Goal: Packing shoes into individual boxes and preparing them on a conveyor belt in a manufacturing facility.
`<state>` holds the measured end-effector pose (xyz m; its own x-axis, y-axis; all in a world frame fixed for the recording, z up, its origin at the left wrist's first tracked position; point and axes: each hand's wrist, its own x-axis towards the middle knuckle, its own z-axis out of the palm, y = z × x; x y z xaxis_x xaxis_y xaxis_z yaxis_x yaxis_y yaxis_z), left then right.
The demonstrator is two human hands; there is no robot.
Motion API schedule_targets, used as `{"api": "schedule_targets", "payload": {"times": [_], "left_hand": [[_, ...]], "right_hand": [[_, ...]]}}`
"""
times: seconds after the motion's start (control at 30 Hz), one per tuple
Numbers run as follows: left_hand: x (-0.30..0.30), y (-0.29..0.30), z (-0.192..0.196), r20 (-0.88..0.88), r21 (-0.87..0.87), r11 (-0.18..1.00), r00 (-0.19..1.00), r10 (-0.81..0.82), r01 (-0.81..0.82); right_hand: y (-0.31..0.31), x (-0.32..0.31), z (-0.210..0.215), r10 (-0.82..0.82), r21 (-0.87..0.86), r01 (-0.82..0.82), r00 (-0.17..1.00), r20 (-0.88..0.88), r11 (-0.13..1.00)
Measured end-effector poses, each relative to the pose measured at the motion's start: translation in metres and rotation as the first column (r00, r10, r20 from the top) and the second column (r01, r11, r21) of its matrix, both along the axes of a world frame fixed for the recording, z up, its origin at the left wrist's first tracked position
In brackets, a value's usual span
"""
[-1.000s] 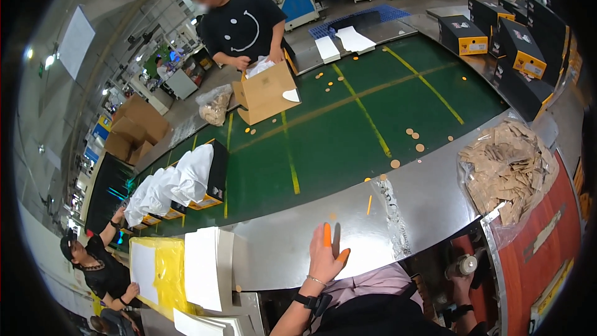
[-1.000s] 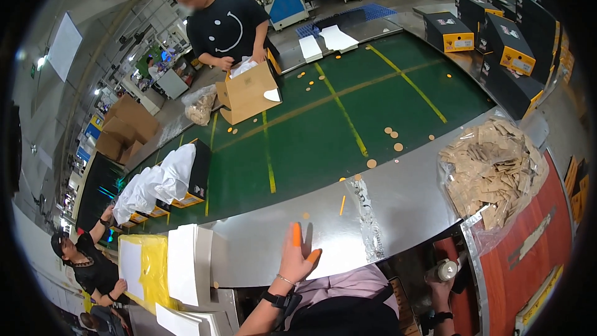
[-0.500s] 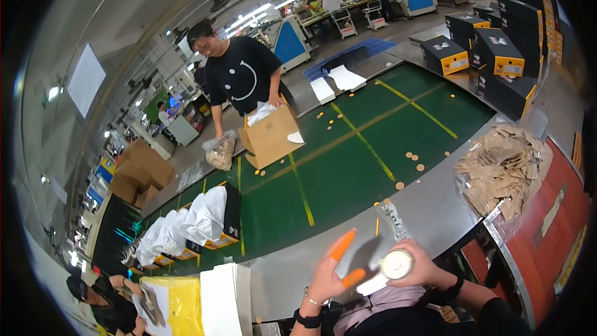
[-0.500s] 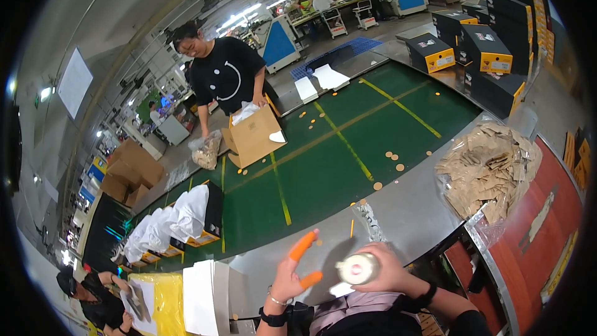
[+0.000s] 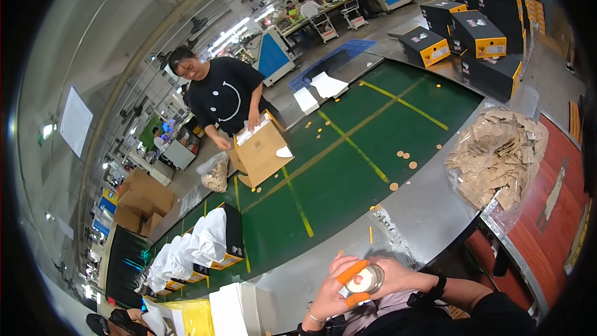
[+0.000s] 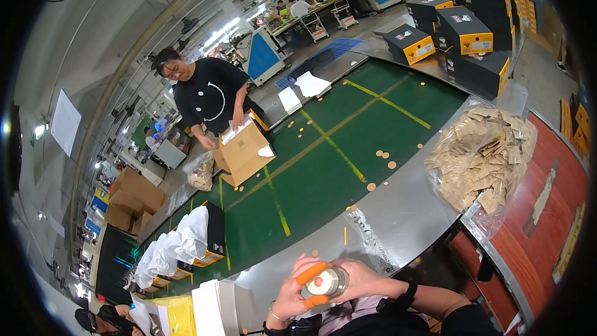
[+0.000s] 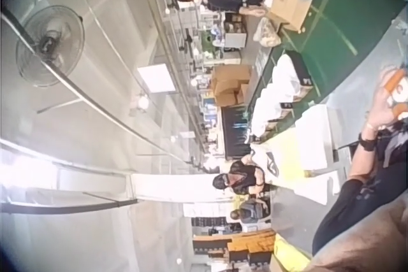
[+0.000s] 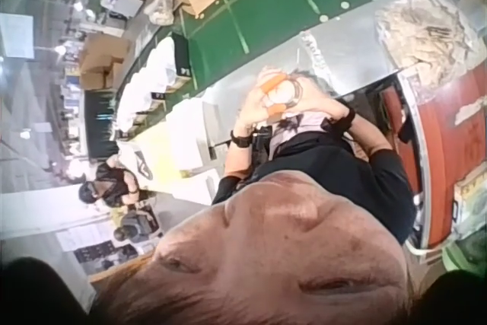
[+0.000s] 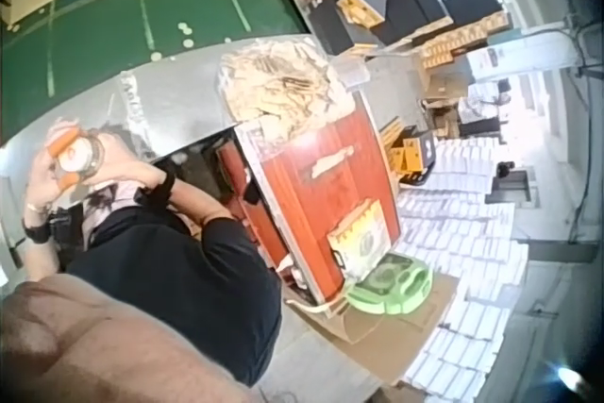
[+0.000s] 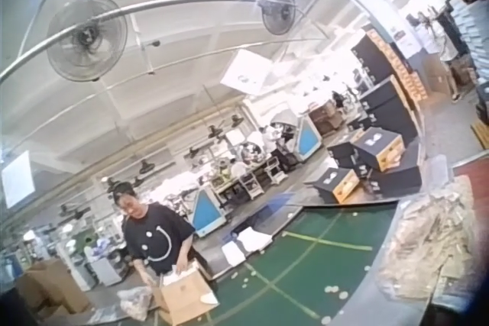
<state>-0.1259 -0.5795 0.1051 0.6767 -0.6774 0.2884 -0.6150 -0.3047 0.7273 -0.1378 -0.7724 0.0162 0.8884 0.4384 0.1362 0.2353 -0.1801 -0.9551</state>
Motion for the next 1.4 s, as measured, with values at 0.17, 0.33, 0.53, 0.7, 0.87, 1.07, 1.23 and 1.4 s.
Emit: {"api": "schedule_targets", "payload": {"times": [0.17,0.33,0.53,0.7,0.87,1.07,1.23,1.4], "left_hand": [[-0.006,-0.015,0.0,0.117,0.049,0.98,0.976,0.184,-0.191],[-0.015,-0.019,-0.006,0.364,0.084,0.881,0.837,0.408,-0.466],[-0.027,0.021,-0.003,0.434,0.13,0.893,0.835,0.339,-0.431],[-0.024,0.029,0.024,0.296,-0.016,0.906,0.863,0.409,-0.424],[0.003,0.022,0.04,0.065,0.079,0.996,0.997,0.045,-0.05],[0.008,0.021,0.019,0.039,0.139,0.982,0.992,0.12,-0.125],[0.009,-0.003,0.022,0.285,0.258,0.853,0.88,0.381,-0.453],[0.012,-0.006,0.02,0.474,0.074,0.74,0.677,0.563,-0.668]], "right_hand": [[0.004,-0.005,-0.009,-0.204,0.105,0.198,0.978,0.047,0.975],[0.007,0.003,-0.01,-0.324,0.092,0.313,0.929,0.179,0.945],[0.003,0.009,-0.004,-0.33,0.126,0.34,0.939,-0.092,0.932],[0.007,0.008,0.009,-0.283,0.134,0.299,0.951,-0.122,0.945],[0.015,-0.001,0.008,-0.183,0.2,0.211,0.972,-0.147,0.957],[0.028,0.006,-0.005,-0.125,0.199,0.148,0.984,-0.125,0.969],[0.041,0.016,0.005,-0.267,0.251,0.303,0.949,-0.165,0.919],[0.054,0.027,-0.003,-0.256,0.246,0.267,0.964,-0.076,0.932]]}}
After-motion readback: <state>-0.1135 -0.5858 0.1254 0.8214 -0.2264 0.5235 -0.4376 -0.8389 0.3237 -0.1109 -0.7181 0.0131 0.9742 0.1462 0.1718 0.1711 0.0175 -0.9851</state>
